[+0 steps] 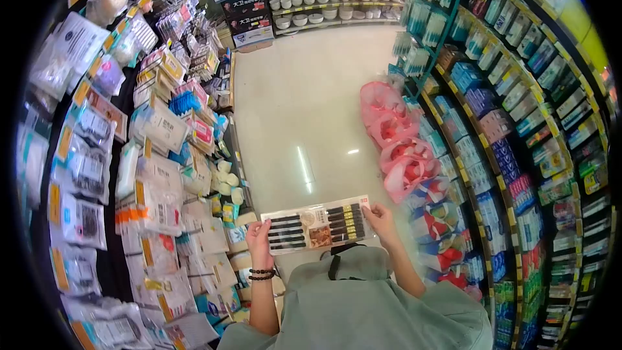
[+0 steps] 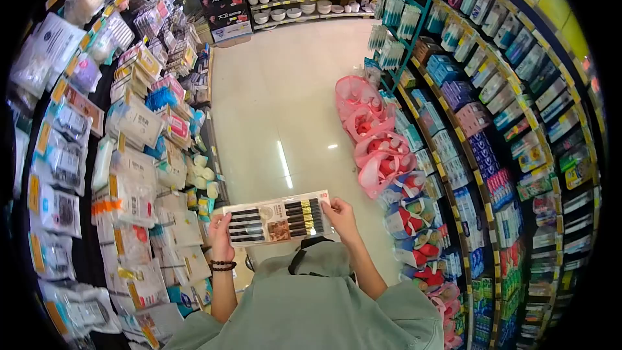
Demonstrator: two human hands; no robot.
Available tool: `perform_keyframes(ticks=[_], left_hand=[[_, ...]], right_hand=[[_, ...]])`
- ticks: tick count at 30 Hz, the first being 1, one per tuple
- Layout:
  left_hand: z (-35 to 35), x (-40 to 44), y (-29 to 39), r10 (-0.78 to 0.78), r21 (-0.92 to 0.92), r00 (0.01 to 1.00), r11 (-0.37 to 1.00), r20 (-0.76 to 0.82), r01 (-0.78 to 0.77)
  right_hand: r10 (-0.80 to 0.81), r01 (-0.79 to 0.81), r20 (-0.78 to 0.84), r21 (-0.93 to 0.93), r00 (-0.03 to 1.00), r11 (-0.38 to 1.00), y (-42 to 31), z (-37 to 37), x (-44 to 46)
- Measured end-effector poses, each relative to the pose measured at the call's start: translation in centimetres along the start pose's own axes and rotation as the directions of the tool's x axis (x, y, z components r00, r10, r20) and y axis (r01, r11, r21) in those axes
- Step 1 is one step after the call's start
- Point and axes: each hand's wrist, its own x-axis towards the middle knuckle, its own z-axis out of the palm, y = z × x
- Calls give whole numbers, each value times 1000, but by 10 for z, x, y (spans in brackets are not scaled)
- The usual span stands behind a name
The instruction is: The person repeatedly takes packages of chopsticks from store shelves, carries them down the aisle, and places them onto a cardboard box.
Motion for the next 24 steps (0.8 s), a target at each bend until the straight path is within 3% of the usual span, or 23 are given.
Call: perform_keyframes(ticks=[7,9,12,15,17,20,24], left_hand=[[36,155,-5,18,116,998,993,62,-25],[89,183,34,-22,105,1000,994,-4,23],[129,244,78,31,153,999,988,-33,-26],[165,309,113,163,118,987,980,-10,-161],[171,351,126,211,228,977,953,-27,-199],[208,391,147,210,175,972,966,-110,-189],[188,481,120,157,107,981,984,-111,-146]], right_hand=[[194,-207,278,21,941,978,11,-24,151],[232,-256,317,35,920,966,-3,-14,204],[245,-284,385,48,890,958,-34,10,292],[216,-307,481,118,850,944,-65,33,379],[194,-299,467,162,863,940,-81,49,424],[179,-289,415,221,892,931,-133,75,473],[205,-288,358,196,911,937,-138,87,541]])
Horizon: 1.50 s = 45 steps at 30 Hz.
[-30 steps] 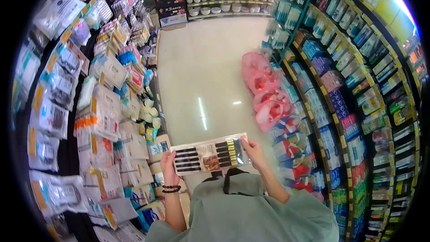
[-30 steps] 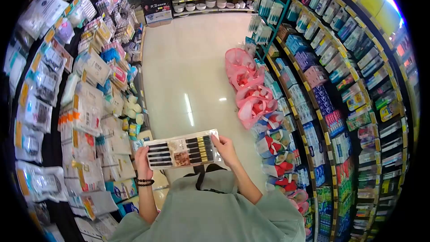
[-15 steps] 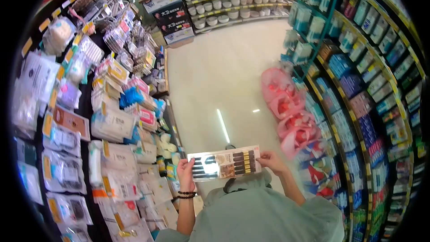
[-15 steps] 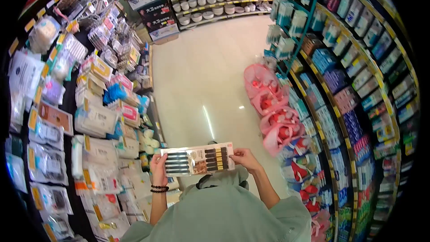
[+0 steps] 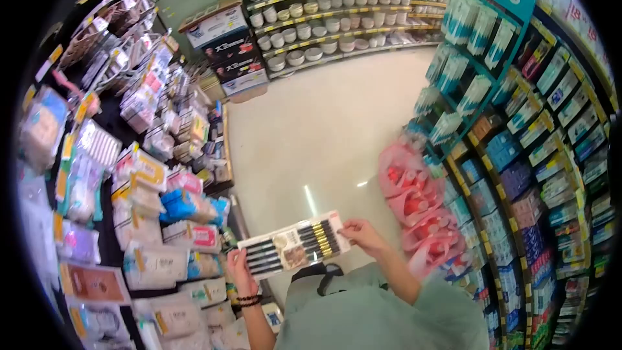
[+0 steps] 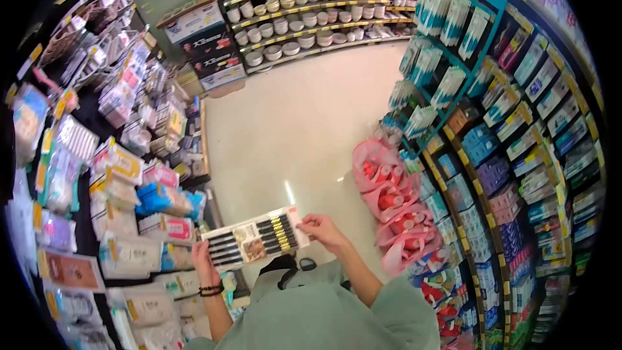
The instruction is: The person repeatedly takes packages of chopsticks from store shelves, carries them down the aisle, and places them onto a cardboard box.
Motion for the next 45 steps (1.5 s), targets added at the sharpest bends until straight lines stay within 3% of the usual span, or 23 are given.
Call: perform_keyframes(ticks=[5,11,13,15,19,22,27,31,33,35,37,39,41,42,43,45], left_hand=[[47,97,-13,-113,-99,990,988,79,121],[133,263,3,-161,-7,978,987,131,163],[171,322,22,-124,104,979,989,162,108],[211,382,35,-60,79,968,996,243,42],[288,453,98,-120,177,935,982,335,63],[316,504,108,-69,184,911,983,406,-7],[338,585,87,-114,174,912,984,395,48],[368,660,82,-141,179,926,980,351,82],[390,699,83,-175,139,950,980,260,142],[404,738,81,-150,207,969,972,199,108],[422,777,91,-127,296,957,954,259,46],[438,816,102,-125,196,964,977,236,79],[434,858,101,-176,134,969,979,172,154],[447,870,112,-149,10,977,989,155,149],[453,888,113,-143,-47,987,988,72,147],[471,913,129,-142,-244,988,958,53,151]], right_hand=[[48,-48,6,-18,999,999,-18,-18,84],[100,-103,-27,-131,995,986,-106,-21,215],[77,-76,1,-162,997,984,-145,-25,265],[24,-23,2,-194,1000,981,-175,-29,308],[46,-42,14,-213,999,976,-231,-29,375],[72,-61,46,-204,996,977,-253,-31,420],[161,-112,137,-311,977,944,-296,-41,501],[201,-137,228,-269,953,953,-319,-64,606],[216,-147,226,-287,950,947,-341,-71,669],[204,-133,222,-299,953,945,-362,-70,735],[161,-81,209,-348,965,934,-394,-64,799],[110,-12,184,-464,977,886,-427,-58,862],[38,34,144,-465,989,885,-466,-36,916],[-1,59,124,-470,992,881,-482,-22,941],[-38,79,140,-306,989,949,-497,-9,965],[-112,105,143,53,983,993,-519,20,1006]])
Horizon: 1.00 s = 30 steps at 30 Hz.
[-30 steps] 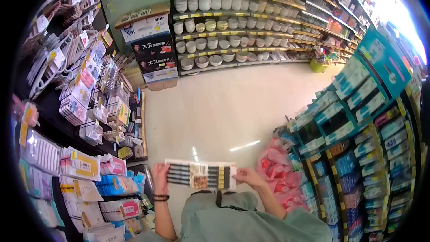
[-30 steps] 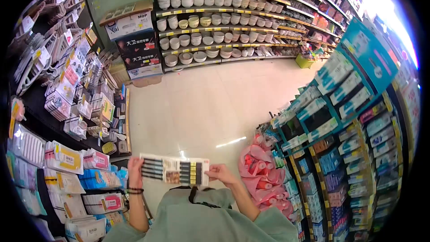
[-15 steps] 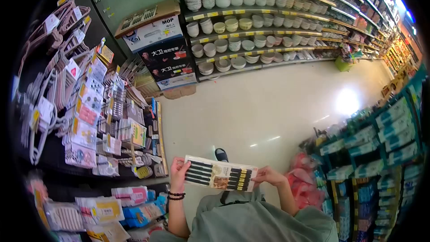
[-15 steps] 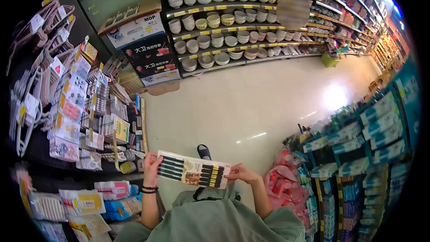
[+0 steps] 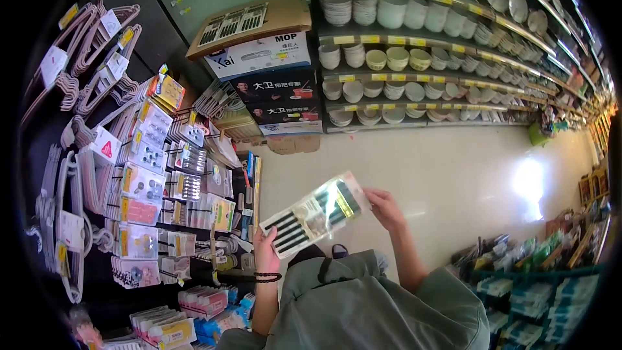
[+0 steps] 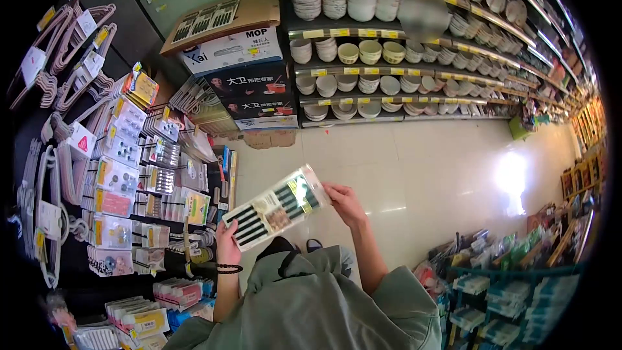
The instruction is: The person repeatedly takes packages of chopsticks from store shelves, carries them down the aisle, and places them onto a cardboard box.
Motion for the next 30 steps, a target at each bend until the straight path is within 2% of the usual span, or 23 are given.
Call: perform_keyframes(ticks=[3,4,6,8,9,12,13,14,16,18,20,22,24,27,28,30], left_hand=[[7,54,1,8,-120,999,993,33,-4],[17,72,5,6,-153,999,988,37,-1],[29,108,7,-46,-197,996,979,80,61],[54,144,11,-93,-260,991,959,98,116],[66,165,16,-92,-277,989,953,120,122],[96,237,41,12,-239,991,971,133,21],[107,258,57,-11,-201,987,979,163,44],[121,279,77,-30,-164,981,985,193,62],[132,333,91,50,-68,965,997,256,-34],[151,375,118,49,41,945,997,325,-66],[179,412,151,7,104,930,993,367,-49],[201,447,168,4,150,925,987,379,-65],[221,483,180,60,170,927,977,369,-131],[251,527,197,73,155,941,979,331,-130],[256,544,200,99,192,932,966,349,-175],[269,577,203,147,259,910,930,388,-261]], right_hand=[[-137,24,248,413,959,911,-17,45,58],[-124,-17,293,436,948,900,-24,63,73],[-39,-43,382,203,923,978,-12,77,110],[104,-63,373,-121,922,991,-3,96,151],[70,-60,290,-41,955,997,1,111,166],[9,-4,193,-26,981,1000,-20,129,236],[-38,37,194,5,980,999,-37,137,259],[-17,20,183,-14,983,1000,-57,143,283],[17,-10,165,-43,986,999,-95,153,334],[-61,67,160,-30,985,997,-136,168,384],[-89,111,162,-135,983,985,-161,168,435],[-90,110,182,-105,979,988,-191,178,476],[-86,113,153,-180,984,977,-222,194,507],[-138,156,72,-384,988,910,-249,198,567],[-152,144,23,-483,988,863,-259,201,583],[-252,189,20,-721,968,667,-269,198,623]])
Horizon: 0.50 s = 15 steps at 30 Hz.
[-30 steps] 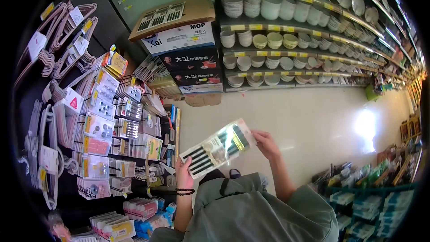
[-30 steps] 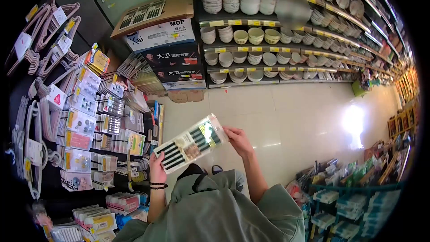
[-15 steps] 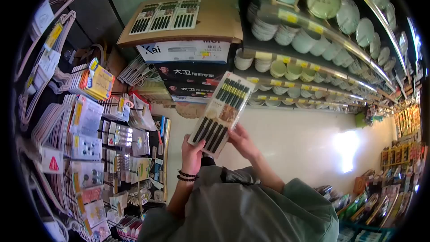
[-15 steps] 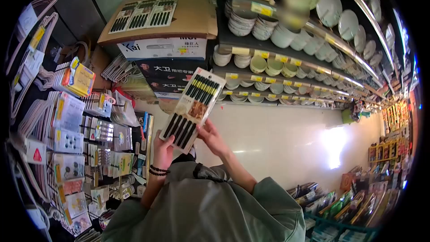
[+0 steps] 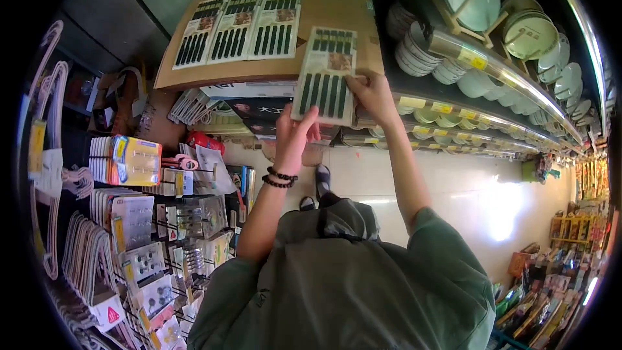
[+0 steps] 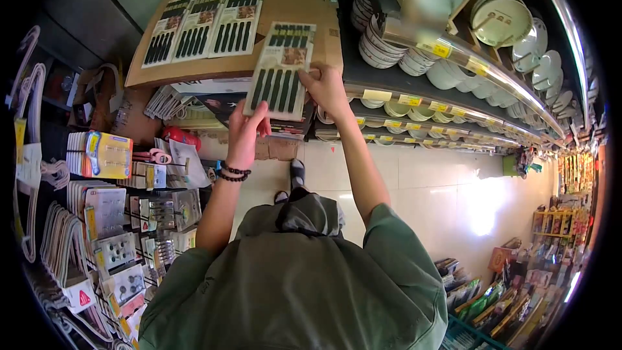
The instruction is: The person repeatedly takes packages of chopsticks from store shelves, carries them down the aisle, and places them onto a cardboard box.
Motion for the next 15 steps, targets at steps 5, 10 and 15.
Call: perform_keyframes(ticks=[5,10,15], left_hand=[[-1,70,1,4,79,999,997,39,-7],[9,78,26,119,779,993,625,-22,-57],[18,107,48,63,986,992,120,110,-117]], right_hand=[[-224,39,-208,-646,952,762,-12,9,52],[-442,416,114,-600,890,683,1,7,58],[-432,505,283,-633,856,587,4,1,78]])
